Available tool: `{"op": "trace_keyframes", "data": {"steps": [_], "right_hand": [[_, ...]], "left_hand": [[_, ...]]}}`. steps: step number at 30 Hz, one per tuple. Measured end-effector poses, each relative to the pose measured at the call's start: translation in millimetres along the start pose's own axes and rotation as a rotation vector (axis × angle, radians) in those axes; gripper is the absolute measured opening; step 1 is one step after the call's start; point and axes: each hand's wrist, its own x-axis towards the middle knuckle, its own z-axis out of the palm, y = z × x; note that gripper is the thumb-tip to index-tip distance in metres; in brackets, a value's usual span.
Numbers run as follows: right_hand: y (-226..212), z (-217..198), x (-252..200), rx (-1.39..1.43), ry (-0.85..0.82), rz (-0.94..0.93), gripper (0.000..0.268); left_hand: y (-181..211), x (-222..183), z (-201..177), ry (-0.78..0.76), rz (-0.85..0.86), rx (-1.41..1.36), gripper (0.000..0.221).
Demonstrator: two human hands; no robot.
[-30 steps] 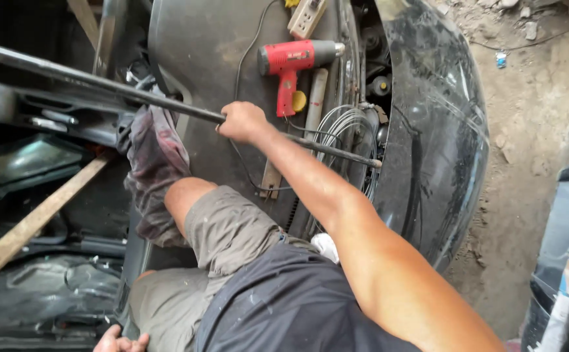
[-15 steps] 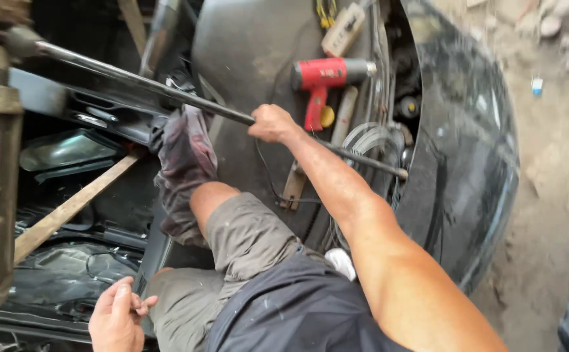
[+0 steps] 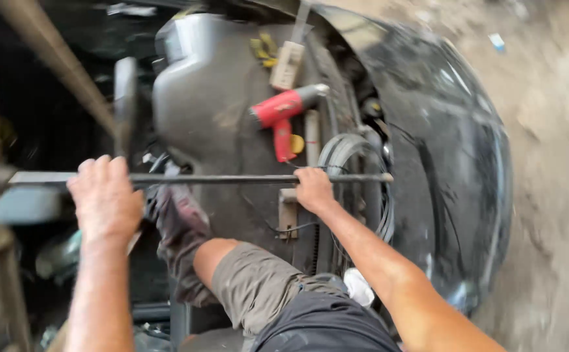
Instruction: The person heats the edge of a car windshield with a red heat gun, moving it along the glass and frame. They then set the heat gun down and use a long metal rod to press and lever against the windshield frame, working around the glass to loosen it from the car body.
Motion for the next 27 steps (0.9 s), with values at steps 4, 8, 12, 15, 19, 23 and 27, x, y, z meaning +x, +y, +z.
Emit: {"op": "trace_keyframes", "data": {"steps": [4,8,12,15,19,23,27], "right_hand": [[-52,-7,25,-0.058,-0.156,0.077,0.012],[-61,21,49,-0.011,-0.017,0.031,0.025],[-55,19,63,-0.006,-0.228,0.166,0.032],[-53,9,76,-0.056,-0.373,0.141,0.014],[-54,-8,91,-0.079,-0.587,0.133,0.021],[-52,-9,110,-0.082,-0.764,0.071,0.024],[-47,-14,123,0.017,-0.825,0.099,0.031]], "left_hand": [[-39,-1,104,-0.222,0.114,0.184,0.026],[-38,21,109,-0.337,0.064,0.272,0.027],[-35,37,94,-0.618,-0.005,0.286,0.027],[-34,56,92,-0.78,-0.058,0.242,0.026],[-25,81,72,-0.957,-0.098,0.191,0.032],[-27,84,72,-1.018,-0.135,0.165,0.036],[-22,89,56,-1.021,-0.159,0.131,0.038]]}}
